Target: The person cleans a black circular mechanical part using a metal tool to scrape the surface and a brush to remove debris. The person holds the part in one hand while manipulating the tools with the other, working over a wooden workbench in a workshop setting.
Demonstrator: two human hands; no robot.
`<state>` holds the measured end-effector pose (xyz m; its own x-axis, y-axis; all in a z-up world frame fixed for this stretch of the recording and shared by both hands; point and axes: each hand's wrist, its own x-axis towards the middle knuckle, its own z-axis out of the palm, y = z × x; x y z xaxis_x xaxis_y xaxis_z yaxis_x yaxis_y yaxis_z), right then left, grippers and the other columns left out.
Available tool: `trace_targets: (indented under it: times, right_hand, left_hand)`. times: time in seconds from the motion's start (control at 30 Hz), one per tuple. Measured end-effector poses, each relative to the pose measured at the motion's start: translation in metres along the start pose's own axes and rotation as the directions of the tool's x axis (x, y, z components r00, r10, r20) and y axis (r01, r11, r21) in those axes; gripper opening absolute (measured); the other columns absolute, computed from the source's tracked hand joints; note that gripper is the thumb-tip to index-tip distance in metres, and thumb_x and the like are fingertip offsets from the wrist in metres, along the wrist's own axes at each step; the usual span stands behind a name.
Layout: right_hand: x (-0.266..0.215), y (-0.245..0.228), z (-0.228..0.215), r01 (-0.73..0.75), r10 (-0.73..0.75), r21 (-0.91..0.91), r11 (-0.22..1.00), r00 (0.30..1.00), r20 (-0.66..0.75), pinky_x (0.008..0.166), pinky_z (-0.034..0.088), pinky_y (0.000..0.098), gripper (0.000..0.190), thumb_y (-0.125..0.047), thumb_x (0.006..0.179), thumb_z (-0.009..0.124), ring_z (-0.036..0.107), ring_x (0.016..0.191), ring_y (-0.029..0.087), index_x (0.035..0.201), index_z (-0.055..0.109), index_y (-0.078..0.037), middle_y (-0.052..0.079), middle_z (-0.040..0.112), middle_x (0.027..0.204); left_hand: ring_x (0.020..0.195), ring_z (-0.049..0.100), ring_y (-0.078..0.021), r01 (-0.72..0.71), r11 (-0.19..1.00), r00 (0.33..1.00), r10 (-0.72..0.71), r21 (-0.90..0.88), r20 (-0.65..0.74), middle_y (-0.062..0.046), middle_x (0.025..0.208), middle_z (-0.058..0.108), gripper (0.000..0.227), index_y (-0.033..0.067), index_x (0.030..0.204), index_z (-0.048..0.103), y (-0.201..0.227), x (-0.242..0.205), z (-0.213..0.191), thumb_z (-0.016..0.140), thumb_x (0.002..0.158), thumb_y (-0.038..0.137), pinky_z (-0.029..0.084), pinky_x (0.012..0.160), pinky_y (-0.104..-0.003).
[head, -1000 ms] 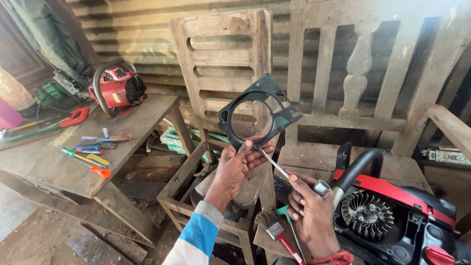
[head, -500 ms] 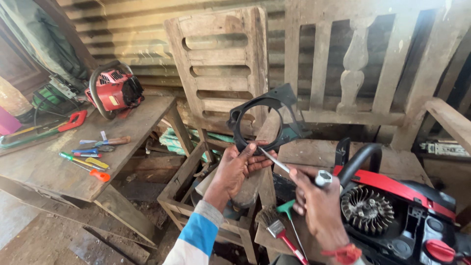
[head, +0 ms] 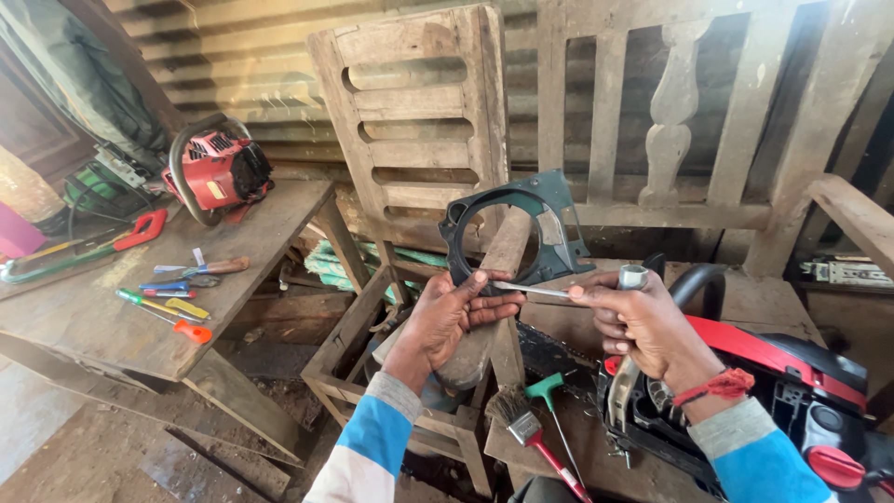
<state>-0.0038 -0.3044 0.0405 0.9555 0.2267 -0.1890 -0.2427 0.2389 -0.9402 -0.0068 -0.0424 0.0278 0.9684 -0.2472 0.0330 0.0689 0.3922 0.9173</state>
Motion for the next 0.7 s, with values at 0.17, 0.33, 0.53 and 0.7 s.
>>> trace_targets:
  times: [0.17, 0.33, 0.53, 0.7]
  right_hand:
    - [0.0095, 0.009, -0.0035, 0.002, -0.002, 0.011, 1.0, 1.0, -0.019, 0.037, 0.023, 0.0268, 0.012, -0.007, 0.083, 0.078, 0.033, 0.043, 0.007, 0.087, 0.069, 0.0, -0.005, 0.04, 0.054]
    - [0.0082, 0.0096, -0.0029, 0.031, -0.031, 0.005, 1.0, 0.999, -0.014, 0.037, 0.024, 0.0276, 0.013, -0.008, 0.083, 0.077, 0.034, 0.043, 0.007, 0.087, 0.071, 0.002, -0.004, 0.041, 0.053]
    - [0.0106, 0.0107, -0.0044, 0.043, -0.043, -0.001, 0.999, 0.999, -0.004, 0.037, 0.025, 0.0271, 0.014, -0.009, 0.084, 0.077, 0.033, 0.043, 0.007, 0.09, 0.073, 0.002, -0.004, 0.04, 0.053]
    - [0.009, 0.0089, -0.002, 0.043, -0.043, -0.022, 0.999, 0.999, 0.0, 0.037, 0.026, 0.0272, 0.015, -0.009, 0.083, 0.077, 0.035, 0.043, 0.007, 0.093, 0.074, 0.002, -0.003, 0.043, 0.054]
  left_hand:
    - [0.103, 0.075, -0.0324, -0.021, 1.0, 1.0, 0.02, 0.023, 0.023, -0.029, 0.112, 0.072, 0.037, -0.0133, 0.123, 0.06, 0.0002, 0.0, 0.0022, 0.052, 0.105, 0.018, 0.063, 0.09, -0.039]
    - [0.103, 0.075, -0.0327, -0.001, 1.0, 1.0, 0.001, 0.022, -0.013, -0.03, 0.112, 0.072, 0.036, -0.0126, 0.124, 0.061, 0.0, 0.0036, 0.0023, 0.052, 0.105, 0.017, 0.064, 0.091, -0.038]
    - [0.104, 0.075, -0.0317, 0.012, 1.0, 0.999, -0.011, 0.023, -0.037, -0.027, 0.114, 0.072, 0.034, -0.0114, 0.123, 0.062, -0.0021, 0.0061, 0.0042, 0.053, 0.105, 0.016, 0.064, 0.092, -0.037]
    - [0.104, 0.074, -0.0317, 0.008, 1.0, 0.999, -0.007, 0.022, -0.034, -0.028, 0.112, 0.072, 0.035, -0.0119, 0.122, 0.062, -0.0034, 0.0063, 0.0035, 0.054, 0.105, 0.017, 0.064, 0.092, -0.038]
